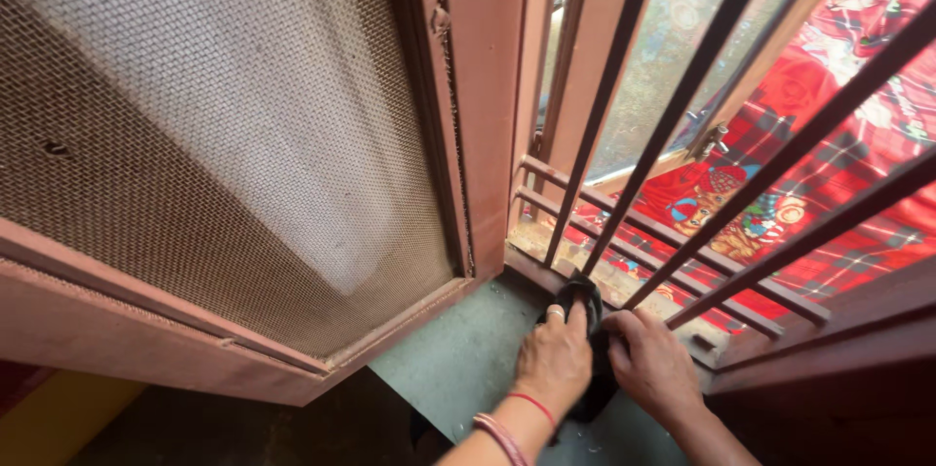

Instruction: The person cleans a window with a metal grille and a mesh screen using a dark cloth. They wipe the metal bars, the screen, and the window frame. At one point, they use a spray bottle to apply liquid to the cloth before continuing to wipe the window.

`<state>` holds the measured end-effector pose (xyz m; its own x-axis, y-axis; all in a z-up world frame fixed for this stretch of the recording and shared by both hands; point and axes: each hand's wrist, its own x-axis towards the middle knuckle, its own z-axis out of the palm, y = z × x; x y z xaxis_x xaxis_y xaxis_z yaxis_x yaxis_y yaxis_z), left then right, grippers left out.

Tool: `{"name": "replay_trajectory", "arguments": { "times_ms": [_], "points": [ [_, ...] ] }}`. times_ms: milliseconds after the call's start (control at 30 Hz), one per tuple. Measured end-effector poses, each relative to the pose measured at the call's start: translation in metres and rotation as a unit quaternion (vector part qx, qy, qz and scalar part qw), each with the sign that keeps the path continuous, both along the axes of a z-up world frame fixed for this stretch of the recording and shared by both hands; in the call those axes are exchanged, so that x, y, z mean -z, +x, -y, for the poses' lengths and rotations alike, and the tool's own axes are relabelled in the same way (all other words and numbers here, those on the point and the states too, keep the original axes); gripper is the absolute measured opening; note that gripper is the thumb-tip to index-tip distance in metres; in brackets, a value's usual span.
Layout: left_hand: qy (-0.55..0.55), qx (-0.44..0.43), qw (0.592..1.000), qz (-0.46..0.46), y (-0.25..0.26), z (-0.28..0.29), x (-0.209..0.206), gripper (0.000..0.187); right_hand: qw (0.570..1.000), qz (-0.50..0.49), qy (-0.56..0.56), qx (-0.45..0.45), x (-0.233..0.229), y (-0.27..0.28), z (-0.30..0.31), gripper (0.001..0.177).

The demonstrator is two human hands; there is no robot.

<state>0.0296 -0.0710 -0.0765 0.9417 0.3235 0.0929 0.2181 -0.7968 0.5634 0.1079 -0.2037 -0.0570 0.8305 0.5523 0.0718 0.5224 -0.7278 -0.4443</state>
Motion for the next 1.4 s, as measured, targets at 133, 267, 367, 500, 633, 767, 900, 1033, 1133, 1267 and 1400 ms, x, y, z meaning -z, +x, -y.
{"name": "replay_trajectory", "arguments": {
  "times_ms": [133, 267, 367, 500, 633, 767, 900, 1033, 1133, 1267, 1400],
  "points": [
    [0.079, 0.019, 0.996, -0.047, 0.003, -0.029, -0.002, 0.037, 0.996, -0.009, 0.087, 0.034, -0.004, 0.002, 0.009, 0.017],
    [0.068, -0.021, 0.997, -0.004, 0.011, -0.017, 0.01, 0.056, 0.978, 0.016, 0.202, 0.05, -0.009, -0.008, 0.024, 0.016],
    [0.07, 0.04, 0.996, -0.041, 0.009, 0.033, 0.015, 0.054, 0.968, -0.026, 0.219, 0.122, -0.016, -0.011, 0.031, 0.019],
    [0.055, 0.126, 0.989, 0.055, 0.008, 0.073, 0.018, 0.054, 0.959, -0.047, 0.244, 0.135, -0.02, -0.012, 0.041, 0.016],
    [0.113, 0.144, 0.983, -0.01, 0.01, 0.041, 0.011, 0.04, 0.952, -0.084, 0.264, 0.128, -0.025, -0.014, 0.051, 0.016],
    [0.153, 0.064, 0.986, -0.008, 0.01, 0.006, 0.008, 0.057, 0.934, -0.11, 0.315, 0.123, -0.025, -0.013, 0.07, 0.016],
    [0.165, 0.053, 0.985, 0.02, 0.012, 0.033, 0.015, 0.061, 0.892, -0.196, 0.384, 0.134, -0.017, -0.009, 0.081, 0.02],
    [0.185, 0.111, 0.976, 0.041, 0.014, 0.074, 0.019, 0.05, 0.817, -0.335, 0.447, 0.144, -0.033, 0.0, 0.087, 0.023],
    [0.142, 0.126, 0.977, 0.094, 0.016, 0.088, 0.022, 0.041, 0.771, -0.416, 0.459, 0.151, -0.062, 0.004, 0.092, 0.027],
    [0.133, 0.135, 0.979, 0.077, 0.014, 0.089, 0.019, 0.035, 0.749, -0.458, 0.457, 0.143, -0.084, 0.009, 0.086, 0.029],
    [0.121, 0.152, 0.978, 0.077, 0.01, 0.096, 0.01, 0.037, 0.765, -0.435, 0.455, 0.136, -0.084, 0.016, 0.075, 0.027]
  ]
}}
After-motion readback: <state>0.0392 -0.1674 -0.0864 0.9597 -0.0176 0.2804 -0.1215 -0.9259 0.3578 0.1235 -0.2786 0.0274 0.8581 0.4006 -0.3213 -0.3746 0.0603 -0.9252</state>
